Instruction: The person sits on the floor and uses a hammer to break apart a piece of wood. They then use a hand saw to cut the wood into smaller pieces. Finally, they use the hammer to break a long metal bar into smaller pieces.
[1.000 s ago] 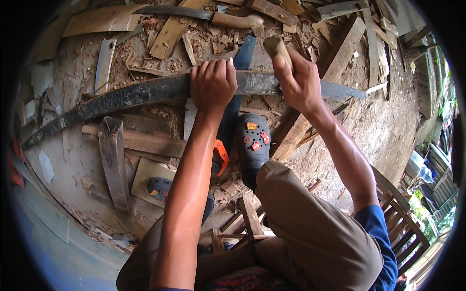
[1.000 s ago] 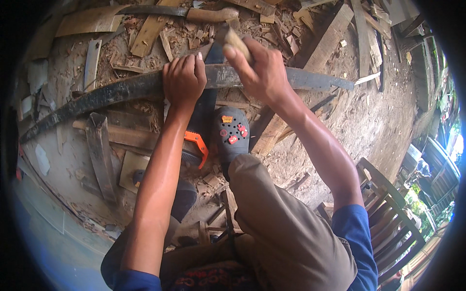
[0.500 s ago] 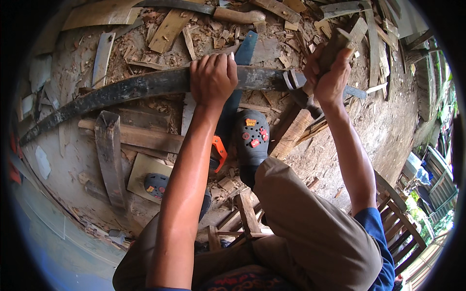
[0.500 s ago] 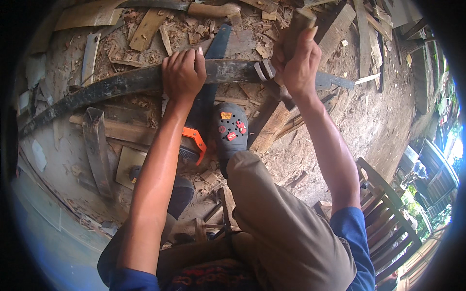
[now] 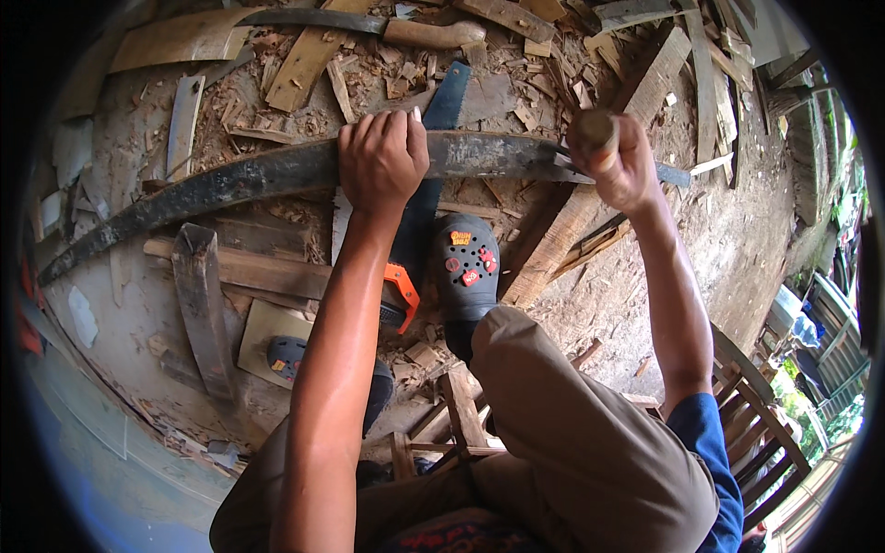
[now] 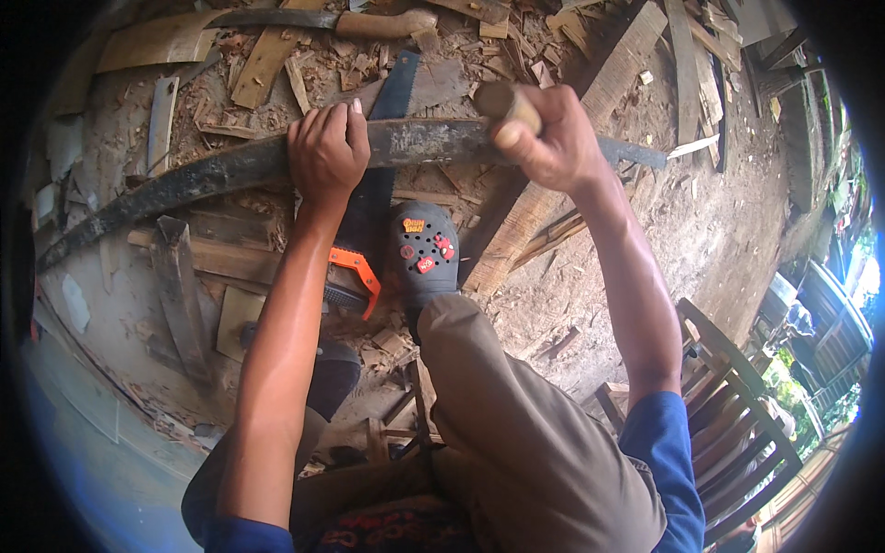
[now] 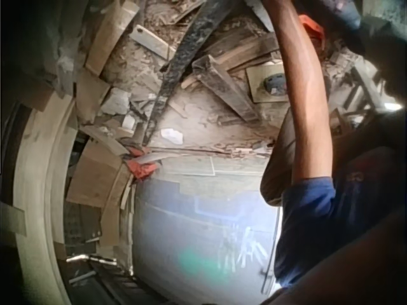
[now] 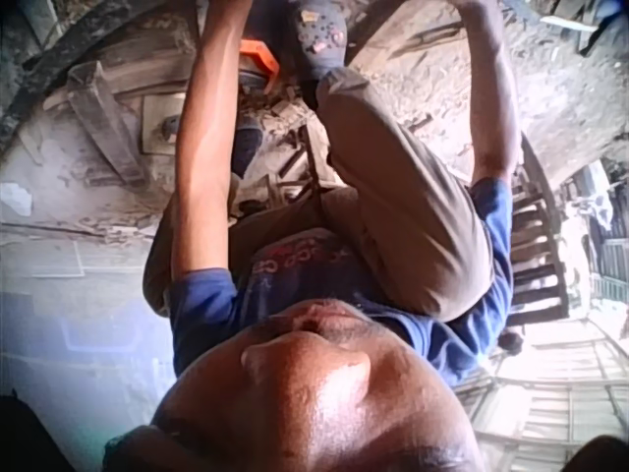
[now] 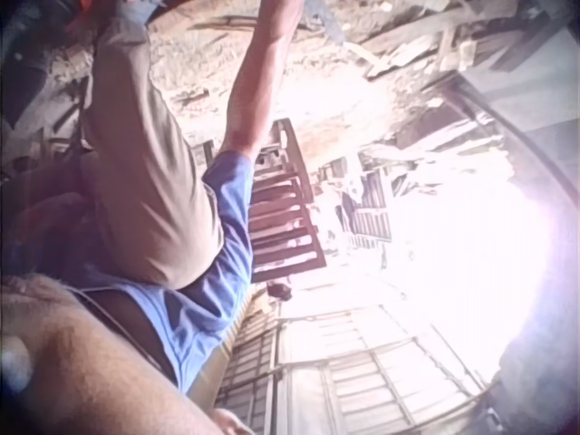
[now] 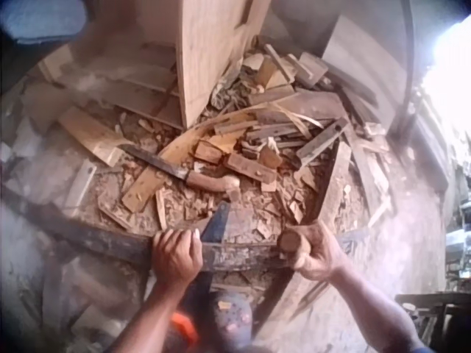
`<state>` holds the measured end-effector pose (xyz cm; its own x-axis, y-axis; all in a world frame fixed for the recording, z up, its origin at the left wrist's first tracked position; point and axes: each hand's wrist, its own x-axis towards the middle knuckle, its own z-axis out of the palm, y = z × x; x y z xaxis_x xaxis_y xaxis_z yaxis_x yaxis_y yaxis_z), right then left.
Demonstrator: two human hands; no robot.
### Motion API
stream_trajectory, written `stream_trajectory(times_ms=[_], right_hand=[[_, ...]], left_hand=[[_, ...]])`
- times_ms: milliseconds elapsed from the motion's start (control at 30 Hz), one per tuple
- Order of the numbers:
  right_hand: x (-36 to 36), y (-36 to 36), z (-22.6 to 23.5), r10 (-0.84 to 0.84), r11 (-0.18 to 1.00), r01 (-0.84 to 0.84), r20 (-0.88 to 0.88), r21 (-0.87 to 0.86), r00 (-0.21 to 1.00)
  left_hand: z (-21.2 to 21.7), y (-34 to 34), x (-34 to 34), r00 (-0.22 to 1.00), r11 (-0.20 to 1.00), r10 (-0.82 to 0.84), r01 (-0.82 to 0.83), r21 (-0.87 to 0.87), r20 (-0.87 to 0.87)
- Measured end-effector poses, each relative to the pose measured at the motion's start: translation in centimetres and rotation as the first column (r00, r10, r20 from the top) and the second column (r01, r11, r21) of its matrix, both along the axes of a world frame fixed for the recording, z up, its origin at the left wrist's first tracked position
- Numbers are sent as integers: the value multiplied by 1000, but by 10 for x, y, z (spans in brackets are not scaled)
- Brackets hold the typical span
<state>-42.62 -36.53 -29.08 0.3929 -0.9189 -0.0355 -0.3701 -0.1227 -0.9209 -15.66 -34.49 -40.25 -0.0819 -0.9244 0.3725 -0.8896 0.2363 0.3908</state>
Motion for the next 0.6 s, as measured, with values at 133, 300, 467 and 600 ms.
stream_trajectory(times_ms=[133, 300, 467, 600], right_hand=[[8, 9, -3, 257, 966, -253, -96, 55, 962], [44, 16, 2, 403, 882, -470, -449, -44, 798], [71, 18, -4, 506, 854, -512, -79, -97, 859], [86, 24, 0, 451, 889, -442, 59, -117, 891]], left_hand=[[0, 0, -1, 1000, 1000, 11, -11, 1, 1], [-2, 0, -2, 1000, 1000, 18, -18, -6, -23], [4, 5, 0, 999, 999, -6, 7, 37, -38], [4, 6, 0, 1000, 999, -16, 17, 41, -25]])
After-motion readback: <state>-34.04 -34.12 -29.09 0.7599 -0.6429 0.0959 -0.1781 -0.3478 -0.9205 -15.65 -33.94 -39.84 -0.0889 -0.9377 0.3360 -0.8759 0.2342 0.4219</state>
